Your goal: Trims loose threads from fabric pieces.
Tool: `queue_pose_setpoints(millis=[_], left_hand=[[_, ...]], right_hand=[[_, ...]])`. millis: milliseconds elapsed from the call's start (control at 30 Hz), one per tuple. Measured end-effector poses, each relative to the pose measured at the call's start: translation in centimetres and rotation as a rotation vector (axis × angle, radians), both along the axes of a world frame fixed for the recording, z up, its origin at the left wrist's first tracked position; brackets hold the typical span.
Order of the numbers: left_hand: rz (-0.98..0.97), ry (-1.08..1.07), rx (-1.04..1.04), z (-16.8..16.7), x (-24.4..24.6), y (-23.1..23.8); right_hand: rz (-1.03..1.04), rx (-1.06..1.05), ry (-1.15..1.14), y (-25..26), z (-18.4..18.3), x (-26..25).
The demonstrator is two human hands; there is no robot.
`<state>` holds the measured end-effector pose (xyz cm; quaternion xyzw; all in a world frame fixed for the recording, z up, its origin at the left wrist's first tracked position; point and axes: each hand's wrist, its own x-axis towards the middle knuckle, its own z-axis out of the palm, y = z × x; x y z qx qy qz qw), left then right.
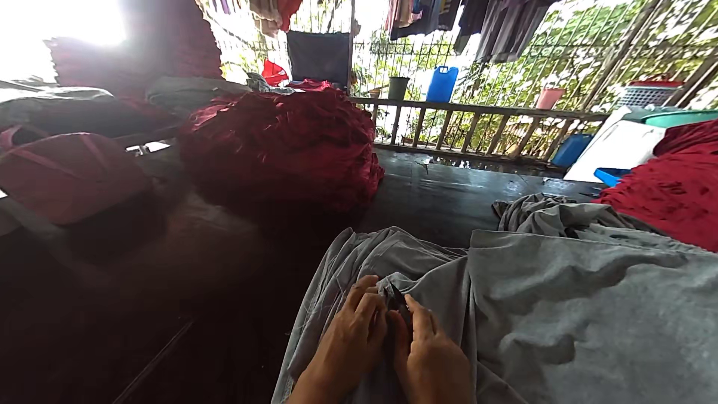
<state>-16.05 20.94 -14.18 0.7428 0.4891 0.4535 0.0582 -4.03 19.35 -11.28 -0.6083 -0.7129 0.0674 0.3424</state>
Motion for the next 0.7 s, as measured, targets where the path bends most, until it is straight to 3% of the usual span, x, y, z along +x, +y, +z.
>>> queue_pose_setpoints(millis=[200,367,500,600,700], left_hand=[[-0.035,-0.016,-0.027,-0.1,-0.1,-0.1],[0.043,-0.078,-0.052,-0.1,0.1,0.0],[0.222,-0.31,-0.302,1.4,0.6,0.0],[0.27,-0.435,-0.463,2.5,1.0,0.6],[0.23,-0.316,-0.435,2.6,1.3,1.1]], right_hand=[[0.017,0.089,-0.009,0.2,-0.4,0.1],[0.026,-0.123,0.334,0.2,0.4,1.1],[-0.06,-0.308,0.647,0.9,-0.3,1.9],[-0.058,-0.341,0.694,1.0,-1.0,1.8],[-0.039,-0.318,0.668,0.9,-1.4,1.8]])
